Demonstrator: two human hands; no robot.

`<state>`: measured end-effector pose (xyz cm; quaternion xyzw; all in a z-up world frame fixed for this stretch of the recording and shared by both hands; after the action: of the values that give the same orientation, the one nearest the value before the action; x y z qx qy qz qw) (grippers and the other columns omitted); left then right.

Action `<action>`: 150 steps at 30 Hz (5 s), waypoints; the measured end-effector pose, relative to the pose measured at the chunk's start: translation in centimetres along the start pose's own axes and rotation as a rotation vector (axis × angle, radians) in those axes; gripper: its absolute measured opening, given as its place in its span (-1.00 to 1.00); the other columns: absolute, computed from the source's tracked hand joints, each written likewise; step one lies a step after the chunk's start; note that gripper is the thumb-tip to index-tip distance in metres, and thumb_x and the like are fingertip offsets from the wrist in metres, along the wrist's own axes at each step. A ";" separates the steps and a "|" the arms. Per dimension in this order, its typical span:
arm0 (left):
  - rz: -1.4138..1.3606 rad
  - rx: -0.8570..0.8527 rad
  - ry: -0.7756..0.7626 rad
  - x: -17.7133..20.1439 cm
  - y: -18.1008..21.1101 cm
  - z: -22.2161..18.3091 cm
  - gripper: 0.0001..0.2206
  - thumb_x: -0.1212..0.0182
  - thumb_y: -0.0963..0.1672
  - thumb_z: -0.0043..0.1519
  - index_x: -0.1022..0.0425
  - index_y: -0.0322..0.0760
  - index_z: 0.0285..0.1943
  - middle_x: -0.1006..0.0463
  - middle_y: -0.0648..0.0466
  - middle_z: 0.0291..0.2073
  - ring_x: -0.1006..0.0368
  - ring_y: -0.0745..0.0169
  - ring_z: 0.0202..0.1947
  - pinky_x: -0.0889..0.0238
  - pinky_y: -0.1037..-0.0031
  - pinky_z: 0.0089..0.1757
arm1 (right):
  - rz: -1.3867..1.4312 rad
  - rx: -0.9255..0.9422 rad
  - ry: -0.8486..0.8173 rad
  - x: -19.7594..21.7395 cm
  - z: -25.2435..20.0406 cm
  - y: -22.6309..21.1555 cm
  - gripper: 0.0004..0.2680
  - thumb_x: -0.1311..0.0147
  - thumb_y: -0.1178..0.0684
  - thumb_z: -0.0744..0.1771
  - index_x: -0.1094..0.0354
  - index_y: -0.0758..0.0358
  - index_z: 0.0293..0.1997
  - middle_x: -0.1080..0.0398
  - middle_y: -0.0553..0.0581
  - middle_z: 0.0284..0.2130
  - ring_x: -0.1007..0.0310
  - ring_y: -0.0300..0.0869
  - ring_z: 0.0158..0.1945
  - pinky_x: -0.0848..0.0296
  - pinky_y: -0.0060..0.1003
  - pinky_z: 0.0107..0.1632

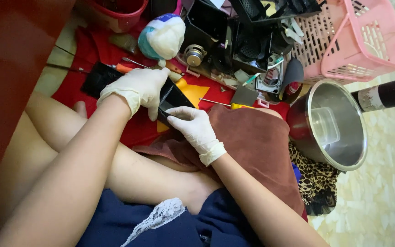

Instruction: The person is sanding the edges and surfaces of a small black plastic component using a piece of sandpaper to smooth it down.

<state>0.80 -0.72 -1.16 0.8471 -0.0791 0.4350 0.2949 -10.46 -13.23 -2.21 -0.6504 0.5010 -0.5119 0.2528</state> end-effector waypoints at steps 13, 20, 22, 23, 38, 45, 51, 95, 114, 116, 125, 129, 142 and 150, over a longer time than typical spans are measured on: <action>-0.070 0.004 -0.028 1.3 1.3 -1.7 -0.12 -0.54 -0.19 -0.36 -0.09 -0.21 0.18 -0.41 -0.15 -0.05 -0.29 -0.20 0.02 -0.20 0.06 -0.05 | 0.063 -0.015 0.018 -0.1 0.3 0.4 -0.86 -0.11 0.09 0.16 -0.47 0.13 -0.29 -0.46 0.10 -0.42 -0.36 -0.27 -0.29 -0.38 -0.36 -0.17; -0.083 0.003 -0.062 1.5 1.3 -2.3 -0.13 -0.52 -0.22 -0.34 -0.08 -0.25 0.20 -0.39 -0.19 -0.04 -0.28 -0.20 0.04 -0.18 0.08 -0.03 | 0.060 -0.024 0.032 -0.2 -0.1 -0.5 -0.83 -0.03 0.14 0.17 -0.46 0.10 -0.25 -0.46 0.06 -0.45 -0.35 -0.30 -0.33 -0.39 -0.41 -0.21; -0.081 0.003 -0.059 1.1 0.9 -1.7 -0.12 -0.52 -0.22 -0.35 -0.08 -0.24 0.20 -0.40 -0.19 -0.05 -0.29 -0.20 0.03 -0.19 0.09 -0.04 | 0.067 -0.006 0.042 -0.3 -0.1 -0.2 -0.82 -0.01 0.15 0.17 -0.46 0.09 -0.23 -0.45 0.06 -0.46 -0.34 -0.31 -0.34 -0.39 -0.41 -0.21; -0.086 -0.002 -0.053 1.0 0.8 -1.5 -0.11 -0.53 -0.22 -0.36 -0.07 -0.23 0.21 -0.40 -0.19 -0.05 -0.29 -0.20 0.03 -0.19 0.08 -0.04 | 0.060 0.013 0.044 -0.3 0.1 0.0 -0.81 -0.01 0.15 0.18 -0.46 0.08 -0.22 -0.45 0.04 -0.46 -0.33 -0.32 -0.35 -0.39 -0.42 -0.21; -0.048 -0.026 -0.041 0.6 0.5 -0.7 -0.10 -0.57 -0.19 -0.45 -0.11 -0.24 0.13 -0.42 -0.14 -0.08 -0.31 -0.18 0.00 -0.21 0.09 -0.05 | -0.128 0.020 -0.003 -0.7 0.8 1.5 -0.79 0.00 0.10 0.17 -0.45 -0.03 -0.19 -0.47 0.06 -0.38 -0.39 -0.24 -0.20 -0.35 -0.29 -0.04; -0.025 -0.014 -0.015 0.4 0.0 -0.1 -0.09 -0.59 -0.17 -0.51 -0.13 -0.21 0.09 -0.44 -0.09 -0.11 -0.33 -0.16 -0.03 -0.24 0.09 -0.08 | 0.005 -0.103 -0.049 0.0 1.0 0.0 -0.83 0.01 0.12 0.17 -0.47 0.07 -0.26 -0.46 0.13 -0.37 -0.39 -0.23 -0.26 -0.38 -0.34 -0.10; -0.009 0.004 -0.026 -0.4 -0.7 1.1 -0.08 -0.61 -0.15 -0.56 -0.14 -0.18 0.05 -0.45 -0.05 -0.13 -0.35 -0.16 -0.05 -0.26 0.09 -0.10 | 0.139 -0.108 -0.050 -0.2 1.4 0.5 -0.84 -0.02 0.15 0.16 -0.48 0.11 -0.29 -0.44 0.14 -0.40 -0.38 -0.25 -0.31 -0.40 -0.39 -0.16; -0.336 -0.089 0.166 -0.3 0.5 -2.7 -0.19 -0.54 -0.14 -0.54 -0.29 -0.06 0.01 -0.49 -0.04 -0.17 -0.39 0.01 -0.08 -0.30 0.34 -0.12 | 0.058 0.117 -0.044 0.0 -0.3 0.6 -0.80 -0.02 0.16 0.15 -0.49 0.06 -0.24 -0.45 0.09 -0.26 -0.34 -0.22 -0.11 -0.22 -0.40 0.05; -0.394 0.058 0.344 -3.8 0.3 -4.1 -0.18 -0.53 -0.09 -0.52 -0.26 -0.10 0.04 -0.48 -0.02 -0.19 -0.39 0.04 -0.09 -0.30 0.34 -0.12 | -0.093 0.141 0.055 0.3 -1.0 0.4 -0.76 0.11 0.12 0.11 -0.50 -0.13 -0.35 -0.47 -0.12 -0.32 -0.35 -0.25 -0.04 -0.22 -0.36 0.10; -0.411 0.068 0.340 -4.1 0.4 -4.4 -0.17 -0.53 -0.09 -0.52 -0.26 -0.10 0.04 -0.47 -0.04 -0.17 -0.38 0.03 -0.07 -0.30 0.34 -0.10 | -0.098 0.142 0.057 0.3 -1.3 0.4 -0.75 0.12 0.13 0.10 -0.49 -0.10 -0.35 -0.47 -0.09 -0.31 -0.35 -0.22 -0.03 -0.22 -0.34 0.10; -0.369 0.157 0.296 -4.2 1.1 -5.2 -0.16 -0.52 -0.08 -0.46 -0.20 -0.05 0.10 -0.43 -0.03 -0.07 -0.33 0.02 0.02 -0.22 0.28 -0.01 | -0.154 0.106 0.044 0.3 -1.7 0.7 -0.74 0.13 0.10 0.10 -0.48 -0.16 -0.33 -0.46 -0.15 -0.28 -0.34 -0.23 -0.01 -0.22 -0.33 0.11; -0.345 0.206 0.246 -4.2 1.4 -5.5 -0.15 -0.51 -0.06 -0.41 -0.15 -0.01 0.14 -0.40 0.01 -0.02 -0.29 0.06 0.06 -0.16 0.27 0.03 | -0.133 0.105 0.058 0.3 -1.9 0.6 -0.73 0.12 0.11 0.09 -0.49 -0.11 -0.32 -0.47 -0.07 -0.31 -0.36 -0.16 -0.04 -0.24 -0.31 0.08; -0.349 0.195 0.255 -4.4 1.6 -6.0 -0.17 -0.50 -0.05 -0.38 -0.14 -0.07 0.13 -0.39 0.02 -0.01 -0.29 0.07 0.06 -0.18 0.31 0.03 | -0.202 0.065 0.131 0.0 -0.8 1.3 -0.78 0.09 0.06 0.08 -0.48 -0.14 -0.40 -0.47 -0.09 -0.39 -0.39 -0.16 -0.10 -0.29 -0.29 0.03; -0.278 0.207 0.247 -4.2 1.8 -6.4 -0.15 -0.48 -0.04 -0.36 -0.08 -0.11 0.16 -0.36 0.03 0.02 -0.27 0.12 0.08 -0.17 0.33 0.05 | -0.250 0.055 0.145 0.0 -0.3 2.0 -0.80 0.10 0.02 0.10 -0.47 -0.20 -0.38 -0.46 -0.12 -0.36 -0.37 -0.17 -0.08 -0.29 -0.28 0.04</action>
<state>-6.88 0.91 -0.82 0.8158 0.1205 0.4966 0.2710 -11.47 -13.88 -3.81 -0.6621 0.4186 -0.5985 0.1680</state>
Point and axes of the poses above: each hand's wrist, its own z-axis towards the middle knuckle, its own x-axis out of the back of the hand, y = z × x, the point moved 1 cm from there along z, towards the middle knuckle
